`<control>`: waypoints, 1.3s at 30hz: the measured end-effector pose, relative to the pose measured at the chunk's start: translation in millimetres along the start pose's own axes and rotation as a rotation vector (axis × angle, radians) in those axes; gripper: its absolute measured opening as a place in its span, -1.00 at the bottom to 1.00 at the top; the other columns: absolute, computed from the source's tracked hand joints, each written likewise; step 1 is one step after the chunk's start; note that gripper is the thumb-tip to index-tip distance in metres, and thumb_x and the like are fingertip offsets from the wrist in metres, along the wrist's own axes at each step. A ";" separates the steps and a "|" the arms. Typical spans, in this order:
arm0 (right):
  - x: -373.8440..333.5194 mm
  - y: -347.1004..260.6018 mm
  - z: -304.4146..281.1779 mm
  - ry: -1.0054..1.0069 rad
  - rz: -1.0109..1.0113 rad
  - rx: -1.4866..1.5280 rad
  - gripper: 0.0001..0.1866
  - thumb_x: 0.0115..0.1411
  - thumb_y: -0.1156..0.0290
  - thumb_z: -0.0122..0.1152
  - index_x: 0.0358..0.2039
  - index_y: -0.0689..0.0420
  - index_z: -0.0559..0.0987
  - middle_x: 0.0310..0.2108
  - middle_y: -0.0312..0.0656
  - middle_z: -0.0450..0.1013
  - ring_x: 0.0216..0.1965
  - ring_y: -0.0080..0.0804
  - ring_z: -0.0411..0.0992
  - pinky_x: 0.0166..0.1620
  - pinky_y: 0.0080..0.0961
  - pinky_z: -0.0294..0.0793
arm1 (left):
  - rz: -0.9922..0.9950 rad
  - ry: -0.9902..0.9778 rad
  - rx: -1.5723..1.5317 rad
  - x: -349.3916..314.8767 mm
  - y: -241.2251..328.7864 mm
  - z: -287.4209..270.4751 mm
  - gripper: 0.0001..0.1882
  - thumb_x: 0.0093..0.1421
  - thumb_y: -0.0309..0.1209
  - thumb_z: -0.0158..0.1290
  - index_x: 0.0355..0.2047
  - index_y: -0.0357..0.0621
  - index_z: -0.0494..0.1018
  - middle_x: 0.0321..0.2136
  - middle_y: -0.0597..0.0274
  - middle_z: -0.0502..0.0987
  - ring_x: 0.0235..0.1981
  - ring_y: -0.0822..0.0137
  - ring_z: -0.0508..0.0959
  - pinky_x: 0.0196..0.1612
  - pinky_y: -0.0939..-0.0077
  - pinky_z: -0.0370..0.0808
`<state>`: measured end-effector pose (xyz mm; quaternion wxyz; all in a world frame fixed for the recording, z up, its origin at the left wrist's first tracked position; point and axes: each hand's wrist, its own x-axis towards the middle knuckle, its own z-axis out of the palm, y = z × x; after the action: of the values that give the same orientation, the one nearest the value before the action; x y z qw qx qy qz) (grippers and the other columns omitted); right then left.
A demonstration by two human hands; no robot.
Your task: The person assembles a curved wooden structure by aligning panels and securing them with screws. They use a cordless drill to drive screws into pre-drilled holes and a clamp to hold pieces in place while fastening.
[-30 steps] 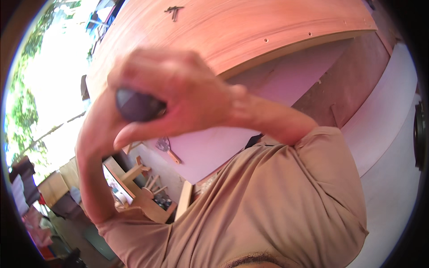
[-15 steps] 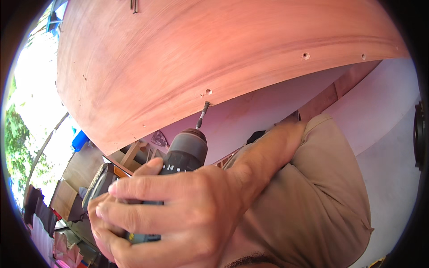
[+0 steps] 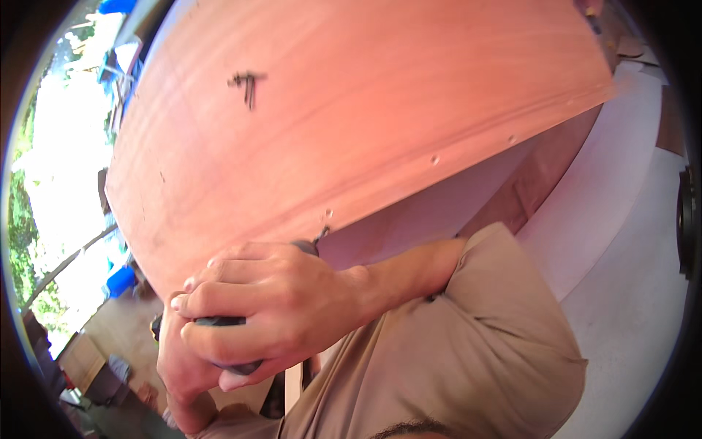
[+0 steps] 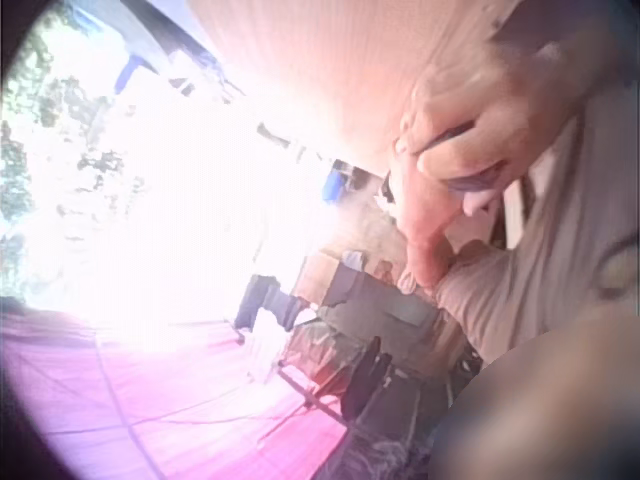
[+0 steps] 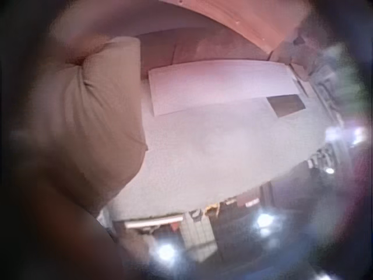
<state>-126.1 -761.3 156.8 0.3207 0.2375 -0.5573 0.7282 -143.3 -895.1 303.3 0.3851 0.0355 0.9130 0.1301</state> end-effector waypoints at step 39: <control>68.1 153.6 -107.4 -0.432 0.428 -0.766 -0.70 0.36 0.30 0.43 -0.04 0.25 0.69 -0.23 -0.09 0.71 -0.20 -0.40 0.65 -0.10 -0.38 0.61 | 0.187 0.309 -0.158 -48.5 -67.8 5.4 -0.44 0.05 -0.33 0.41 0.07 -0.17 0.58 -0.22 0.11 0.70 -0.26 0.26 0.63 -0.03 0.31 0.59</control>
<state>-283.7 -670.6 74.9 0.1050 0.1283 -0.8751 0.4546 -103.0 -967.3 315.4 0.2282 0.0696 0.9409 0.2406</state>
